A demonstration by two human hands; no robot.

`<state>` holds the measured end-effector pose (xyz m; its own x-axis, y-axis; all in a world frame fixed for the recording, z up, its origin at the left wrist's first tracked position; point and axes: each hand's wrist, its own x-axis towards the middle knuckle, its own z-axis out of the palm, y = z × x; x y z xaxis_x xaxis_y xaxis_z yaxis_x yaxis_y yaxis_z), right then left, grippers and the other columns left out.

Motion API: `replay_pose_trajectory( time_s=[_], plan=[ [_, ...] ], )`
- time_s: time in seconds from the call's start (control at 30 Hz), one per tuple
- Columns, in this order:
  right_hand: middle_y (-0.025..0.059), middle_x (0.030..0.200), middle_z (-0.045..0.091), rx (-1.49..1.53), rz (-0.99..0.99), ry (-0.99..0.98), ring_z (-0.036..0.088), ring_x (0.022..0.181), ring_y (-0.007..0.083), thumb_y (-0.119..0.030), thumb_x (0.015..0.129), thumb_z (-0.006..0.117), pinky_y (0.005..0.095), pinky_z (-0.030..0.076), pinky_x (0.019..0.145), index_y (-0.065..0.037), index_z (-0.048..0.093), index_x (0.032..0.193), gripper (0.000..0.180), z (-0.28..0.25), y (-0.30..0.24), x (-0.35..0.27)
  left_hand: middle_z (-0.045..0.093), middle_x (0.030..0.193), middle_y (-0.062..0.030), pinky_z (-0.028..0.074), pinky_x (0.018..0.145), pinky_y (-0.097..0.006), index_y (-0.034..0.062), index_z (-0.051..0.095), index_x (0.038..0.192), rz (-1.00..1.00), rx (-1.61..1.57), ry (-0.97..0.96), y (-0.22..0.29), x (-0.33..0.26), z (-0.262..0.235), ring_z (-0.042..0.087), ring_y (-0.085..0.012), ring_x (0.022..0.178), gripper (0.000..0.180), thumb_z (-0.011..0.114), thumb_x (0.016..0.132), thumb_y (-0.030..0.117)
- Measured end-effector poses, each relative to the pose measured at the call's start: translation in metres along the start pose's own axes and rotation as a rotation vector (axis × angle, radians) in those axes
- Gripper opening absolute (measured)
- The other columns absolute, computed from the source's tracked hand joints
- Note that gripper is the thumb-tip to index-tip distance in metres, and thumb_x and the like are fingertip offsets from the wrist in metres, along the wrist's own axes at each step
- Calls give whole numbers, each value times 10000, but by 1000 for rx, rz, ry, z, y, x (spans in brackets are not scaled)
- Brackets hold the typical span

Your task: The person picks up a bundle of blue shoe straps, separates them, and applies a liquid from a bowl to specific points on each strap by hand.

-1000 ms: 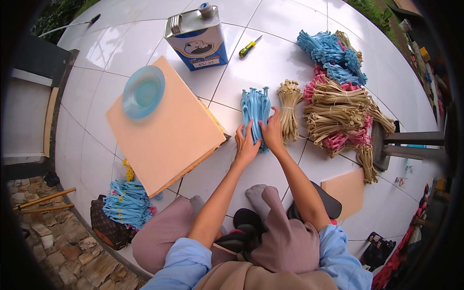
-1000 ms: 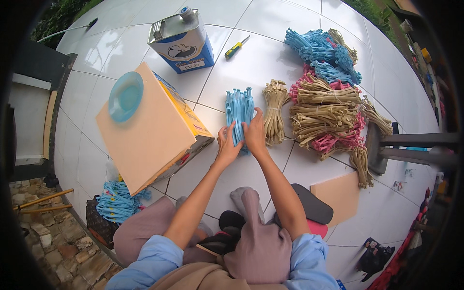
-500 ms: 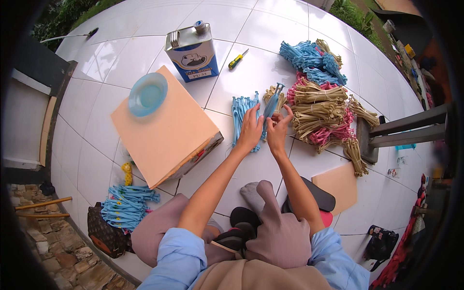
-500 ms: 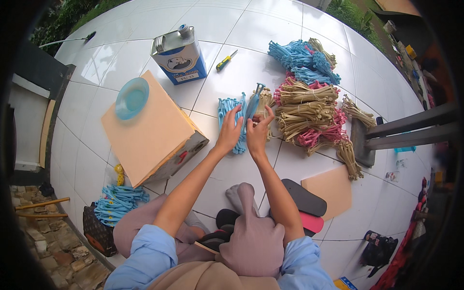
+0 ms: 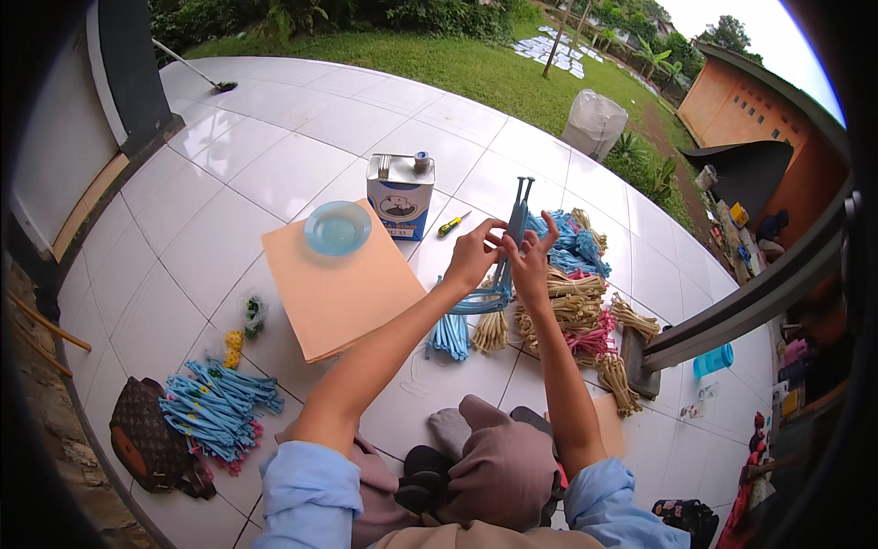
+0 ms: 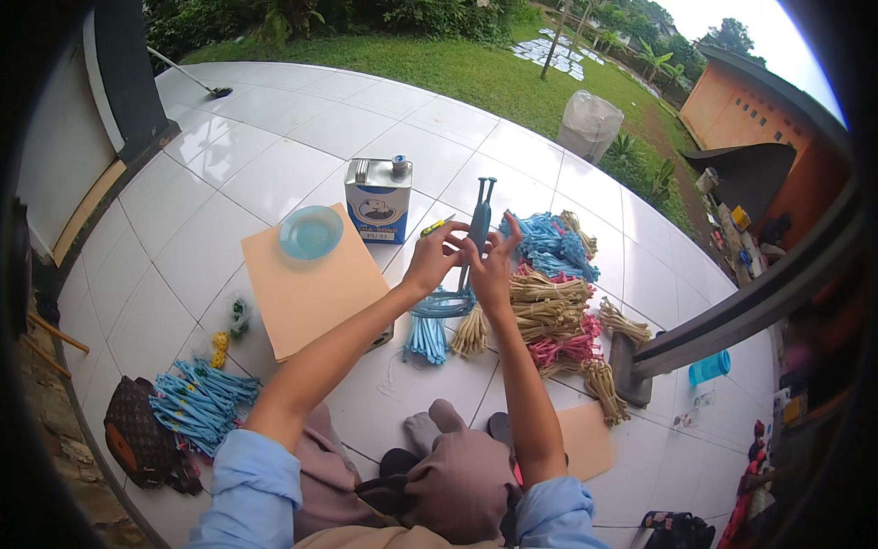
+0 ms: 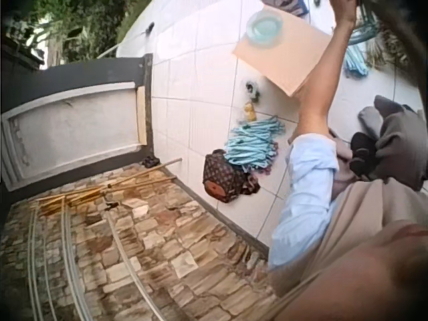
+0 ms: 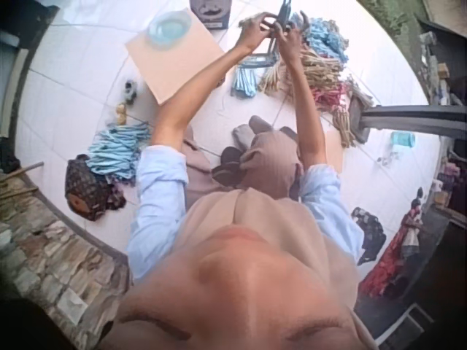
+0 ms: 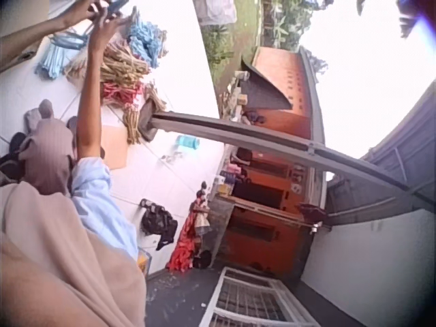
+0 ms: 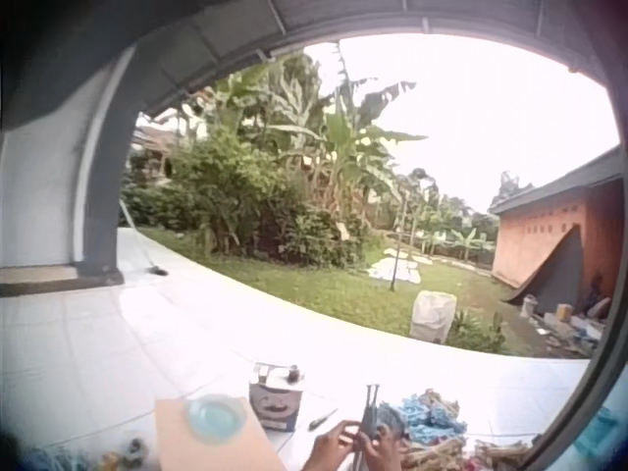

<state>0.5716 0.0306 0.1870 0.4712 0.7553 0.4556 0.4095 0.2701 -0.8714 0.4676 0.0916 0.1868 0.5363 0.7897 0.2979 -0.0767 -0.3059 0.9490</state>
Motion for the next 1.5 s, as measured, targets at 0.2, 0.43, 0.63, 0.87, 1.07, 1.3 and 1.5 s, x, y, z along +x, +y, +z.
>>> replay_pose_trajectory(
  time_s=[0.2, 0.43, 0.63, 0.87, 1.07, 1.3, 1.5],
  plan=[
    [241, 878, 614, -218, 203, 53, 655, 718, 288, -26, 800, 549, 365, 518, 656, -47, 86, 1343, 714, -6, -36, 62, 513, 1126, -165, 492, 810, -334, 43, 382, 1164, 211, -72, 42, -2, 16, 7, 569, -230, 1016, 509, 681, 758, 110],
    [212, 952, 539, 529, 224, 353, 641, 615, 287, 22, 829, 512, 336, 527, 537, -92, 107, 1269, 609, 16, -89, 93, 258, 1391, -196, 215, 1077, -452, 42, 159, 1393, 503, 334, -79, -12, 21, -8, 279, -352, 1286, 938, 717, 727, 395],
    [181, 1055, 536, 699, -9, 277, 635, 861, 302, -107, 844, 613, 364, 510, 742, -62, 37, 1331, 756, 6, -117, 95, 531, 1014, -141, 375, 930, -442, 28, 472, 1142, 652, 401, 17, 31, 28, -35, 543, -296, 965, 278, 529, 886, 121],
    [127, 977, 540, 1060, 351, -234, 545, 816, 214, -233, 935, 481, 330, 477, 710, -26, 403, 1110, 282, -2, -103, 99, 571, 783, -141, 452, 675, -356, 23, 480, 1056, 369, 34, -156, 78, 25, -44, 577, -261, 730, 250, 469, 935, 242],
    [23, 669, 385, 1099, 354, 128, 345, 510, 107, -232, 960, 425, 249, 317, 456, -74, 372, 1101, 218, 5, -111, 97, 544, 563, -41, 430, 535, -286, -11, 553, 808, 171, 143, -263, 74, 22, -42, 543, -119, 564, 570, 594, 796, 557],
    [-30, 568, 219, 1028, 245, 424, 208, 410, 69, -258, 986, 323, 238, 205, 361, -105, 306, 914, 170, -12, -79, 112, 567, 584, -186, 426, 555, -391, -25, 603, 879, 244, 417, -63, 85, 14, -8, 554, -325, 535, 405, 545, 881, 375],
    [-32, 560, 210, 1004, 263, 416, 215, 399, 71, -241, 982, 314, 238, 207, 348, -120, 275, 850, 182, -11, -63, 112, 558, 571, -193, 437, 565, -404, -11, 604, 868, 184, 389, -89, 76, 10, -4, 575, -341, 551, 363, 538, 886, 346]
  ],
)
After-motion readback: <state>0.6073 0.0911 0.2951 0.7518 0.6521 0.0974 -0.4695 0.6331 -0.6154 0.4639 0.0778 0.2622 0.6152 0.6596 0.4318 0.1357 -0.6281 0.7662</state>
